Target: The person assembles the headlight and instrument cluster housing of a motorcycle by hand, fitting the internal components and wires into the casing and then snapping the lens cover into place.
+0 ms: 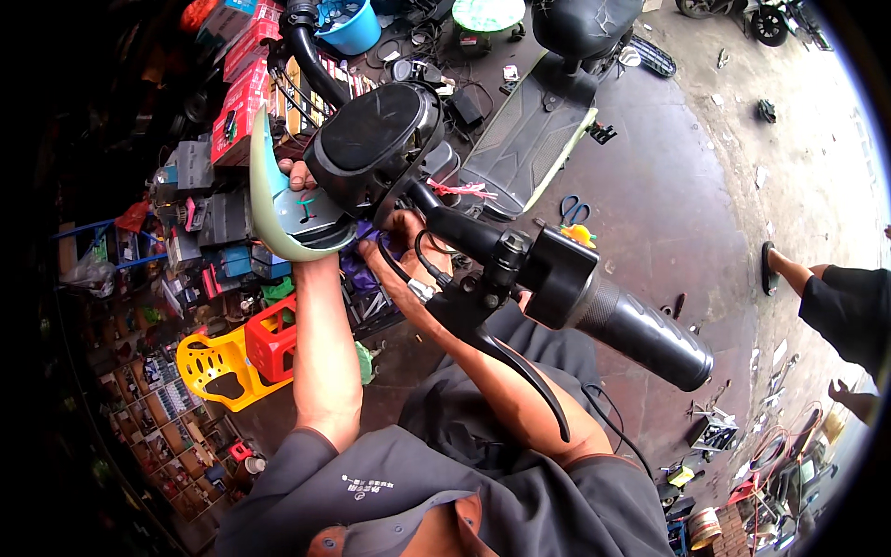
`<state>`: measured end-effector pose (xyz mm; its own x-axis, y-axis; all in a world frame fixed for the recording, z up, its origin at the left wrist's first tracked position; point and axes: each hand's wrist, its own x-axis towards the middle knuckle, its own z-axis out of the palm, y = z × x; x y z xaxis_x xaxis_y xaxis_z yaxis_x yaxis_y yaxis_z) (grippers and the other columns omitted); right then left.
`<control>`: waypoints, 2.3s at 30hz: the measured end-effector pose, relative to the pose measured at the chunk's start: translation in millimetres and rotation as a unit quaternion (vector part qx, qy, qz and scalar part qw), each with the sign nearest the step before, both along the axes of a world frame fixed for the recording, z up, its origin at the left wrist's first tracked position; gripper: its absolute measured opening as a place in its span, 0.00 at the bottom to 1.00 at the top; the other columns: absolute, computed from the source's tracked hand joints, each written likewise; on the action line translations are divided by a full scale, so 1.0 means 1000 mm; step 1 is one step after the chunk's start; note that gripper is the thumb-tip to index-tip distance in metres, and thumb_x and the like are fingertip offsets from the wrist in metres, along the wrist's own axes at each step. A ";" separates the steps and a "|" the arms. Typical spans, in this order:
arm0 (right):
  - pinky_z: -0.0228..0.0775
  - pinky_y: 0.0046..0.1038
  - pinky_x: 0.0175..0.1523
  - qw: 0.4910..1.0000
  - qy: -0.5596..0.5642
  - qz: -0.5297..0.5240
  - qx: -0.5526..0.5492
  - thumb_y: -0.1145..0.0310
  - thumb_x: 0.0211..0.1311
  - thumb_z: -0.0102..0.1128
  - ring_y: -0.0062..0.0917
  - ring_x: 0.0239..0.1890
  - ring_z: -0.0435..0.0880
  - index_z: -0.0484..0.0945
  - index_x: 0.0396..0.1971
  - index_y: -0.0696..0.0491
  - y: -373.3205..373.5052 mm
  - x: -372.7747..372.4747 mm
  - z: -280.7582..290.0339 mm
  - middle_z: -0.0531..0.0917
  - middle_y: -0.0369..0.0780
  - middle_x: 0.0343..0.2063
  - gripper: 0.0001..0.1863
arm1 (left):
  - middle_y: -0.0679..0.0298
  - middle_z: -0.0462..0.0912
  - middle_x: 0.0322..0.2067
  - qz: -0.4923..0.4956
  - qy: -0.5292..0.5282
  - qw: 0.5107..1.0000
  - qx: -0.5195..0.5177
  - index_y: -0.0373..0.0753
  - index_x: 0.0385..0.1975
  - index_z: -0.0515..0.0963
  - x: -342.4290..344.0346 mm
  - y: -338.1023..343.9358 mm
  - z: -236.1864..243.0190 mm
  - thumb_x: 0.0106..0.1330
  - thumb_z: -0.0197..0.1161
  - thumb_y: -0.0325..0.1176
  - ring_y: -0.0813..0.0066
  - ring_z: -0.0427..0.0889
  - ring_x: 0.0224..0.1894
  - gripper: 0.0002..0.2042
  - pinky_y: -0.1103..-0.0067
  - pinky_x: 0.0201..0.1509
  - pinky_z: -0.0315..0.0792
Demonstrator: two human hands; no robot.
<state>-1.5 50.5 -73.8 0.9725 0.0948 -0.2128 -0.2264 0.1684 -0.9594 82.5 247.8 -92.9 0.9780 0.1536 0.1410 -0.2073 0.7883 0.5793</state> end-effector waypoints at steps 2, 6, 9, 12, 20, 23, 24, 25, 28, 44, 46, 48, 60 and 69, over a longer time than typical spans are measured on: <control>0.70 0.24 0.40 0.999 -0.029 -0.014 0.030 0.67 0.55 0.73 0.18 0.32 0.74 0.73 0.45 0.58 0.004 0.001 -0.009 0.78 0.35 0.31 0.22 | 0.62 0.75 0.34 -0.041 -0.039 0.998 0.000 0.41 0.40 0.75 0.006 0.000 -0.004 0.73 0.50 0.47 0.70 0.72 0.40 0.16 0.72 0.46 0.69; 0.71 0.23 0.36 0.999 -0.023 0.026 0.012 0.54 0.47 0.80 0.17 0.30 0.75 0.71 0.50 0.58 -0.002 -0.003 -0.008 0.79 0.35 0.31 0.36 | 0.64 0.74 0.37 0.014 0.105 0.994 -0.016 0.41 0.46 0.74 -0.012 -0.018 0.028 0.74 0.46 0.48 0.73 0.73 0.41 0.18 0.73 0.51 0.68; 0.73 0.23 0.38 0.998 -0.025 0.045 -0.039 0.49 0.45 0.81 0.19 0.32 0.77 0.69 0.54 0.58 -0.001 -0.005 -0.008 0.80 0.36 0.31 0.42 | 0.61 0.73 0.42 -0.126 0.026 0.979 -0.156 0.35 0.49 0.71 -0.011 0.003 0.006 0.71 0.55 0.48 0.65 0.73 0.49 0.20 0.68 0.56 0.68; 0.75 0.24 0.42 0.988 -0.123 -0.023 -0.091 0.51 0.47 0.80 0.22 0.39 0.79 0.67 0.57 0.58 0.001 -0.009 -0.011 0.79 0.41 0.38 0.43 | 0.61 0.75 0.36 -0.049 -0.089 0.995 -0.013 0.36 0.48 0.71 -0.010 -0.025 0.002 0.71 0.56 0.45 0.68 0.72 0.45 0.17 0.69 0.58 0.64; 0.69 0.21 0.47 0.967 0.086 -0.013 0.239 0.68 0.72 0.57 0.15 0.40 0.73 0.70 0.59 0.60 0.036 -0.030 0.011 0.78 0.33 0.41 0.20 | 0.68 0.76 0.32 -0.115 0.034 0.968 -0.222 0.39 0.42 0.74 -0.003 -0.009 0.002 0.73 0.45 0.35 0.76 0.76 0.40 0.10 0.73 0.59 0.65; 0.68 0.23 0.49 0.986 0.021 0.000 0.165 0.66 0.73 0.54 0.19 0.43 0.73 0.63 0.67 0.59 0.045 -0.015 0.021 0.76 0.37 0.50 0.26 | 0.66 0.76 0.31 -0.113 0.056 0.952 -0.280 0.38 0.42 0.74 -0.003 -0.008 0.004 0.75 0.45 0.37 0.73 0.74 0.38 0.12 0.73 0.57 0.66; 0.69 0.26 0.54 0.994 -0.033 -0.010 0.100 0.65 0.73 0.53 0.23 0.47 0.74 0.59 0.69 0.60 0.048 -0.012 0.019 0.73 0.40 0.54 0.30 | 0.66 0.75 0.31 -0.119 0.055 0.952 -0.276 0.38 0.42 0.74 -0.003 -0.008 0.004 0.75 0.45 0.38 0.73 0.74 0.38 0.12 0.73 0.56 0.66; 0.67 0.27 0.56 0.996 -0.059 -0.019 0.071 0.66 0.73 0.53 0.25 0.50 0.73 0.57 0.70 0.61 0.050 -0.012 0.018 0.72 0.42 0.56 0.31 | 0.66 0.75 0.31 -0.124 0.057 0.952 -0.274 0.38 0.42 0.74 -0.002 -0.008 0.004 0.75 0.45 0.38 0.73 0.74 0.37 0.12 0.73 0.56 0.66; 0.64 0.28 0.62 0.996 -0.066 -0.025 0.060 0.67 0.72 0.54 0.30 0.56 0.71 0.54 0.71 0.63 0.048 -0.017 0.024 0.69 0.46 0.60 0.33 | 0.66 0.75 0.31 -0.133 0.060 0.954 -0.261 0.38 0.42 0.74 -0.006 -0.009 0.003 0.75 0.45 0.39 0.73 0.73 0.37 0.13 0.73 0.55 0.66; 0.70 0.28 0.49 0.990 -0.134 -0.024 0.048 0.69 0.64 0.61 0.31 0.43 0.75 0.51 0.72 0.61 0.042 -0.031 0.044 0.72 0.46 0.48 0.40 | 0.64 0.75 0.29 -0.170 0.072 0.958 -0.220 0.36 0.41 0.73 -0.050 -0.018 -0.026 0.76 0.45 0.45 0.71 0.72 0.35 0.18 0.74 0.50 0.66; 0.70 0.27 0.48 0.990 -0.132 -0.017 0.050 0.69 0.64 0.61 0.30 0.42 0.75 0.51 0.72 0.61 0.040 -0.029 0.047 0.72 0.45 0.47 0.40 | 0.63 0.75 0.29 -0.164 0.068 0.961 -0.211 0.36 0.41 0.73 -0.048 -0.016 -0.022 0.76 0.45 0.46 0.71 0.71 0.35 0.18 0.74 0.49 0.66; 0.70 0.27 0.47 0.992 -0.114 -0.001 0.055 0.69 0.65 0.61 0.29 0.40 0.74 0.51 0.72 0.60 0.041 -0.029 0.049 0.72 0.45 0.46 0.40 | 0.63 0.75 0.28 -0.155 0.061 0.965 -0.202 0.35 0.40 0.73 -0.046 -0.014 -0.018 0.76 0.45 0.47 0.71 0.71 0.35 0.19 0.75 0.49 0.67; 0.69 0.23 0.54 0.986 -0.014 -0.013 0.163 0.72 0.70 0.57 0.21 0.48 0.74 0.59 0.70 0.59 0.045 -0.031 0.023 0.73 0.40 0.54 0.31 | 0.61 0.74 0.26 -0.048 0.020 0.999 -0.017 0.34 0.38 0.73 -0.006 -0.027 0.043 0.76 0.44 0.55 0.69 0.69 0.32 0.26 0.75 0.43 0.67; 0.71 0.24 0.53 0.958 0.014 -0.072 0.276 0.72 0.71 0.56 0.19 0.46 0.77 0.59 0.70 0.55 0.059 -0.028 0.004 0.78 0.38 0.51 0.30 | 0.63 0.74 0.26 -0.014 0.133 0.990 0.032 0.34 0.37 0.74 -0.008 -0.008 0.028 0.75 0.43 0.57 0.70 0.70 0.31 0.27 0.75 0.41 0.69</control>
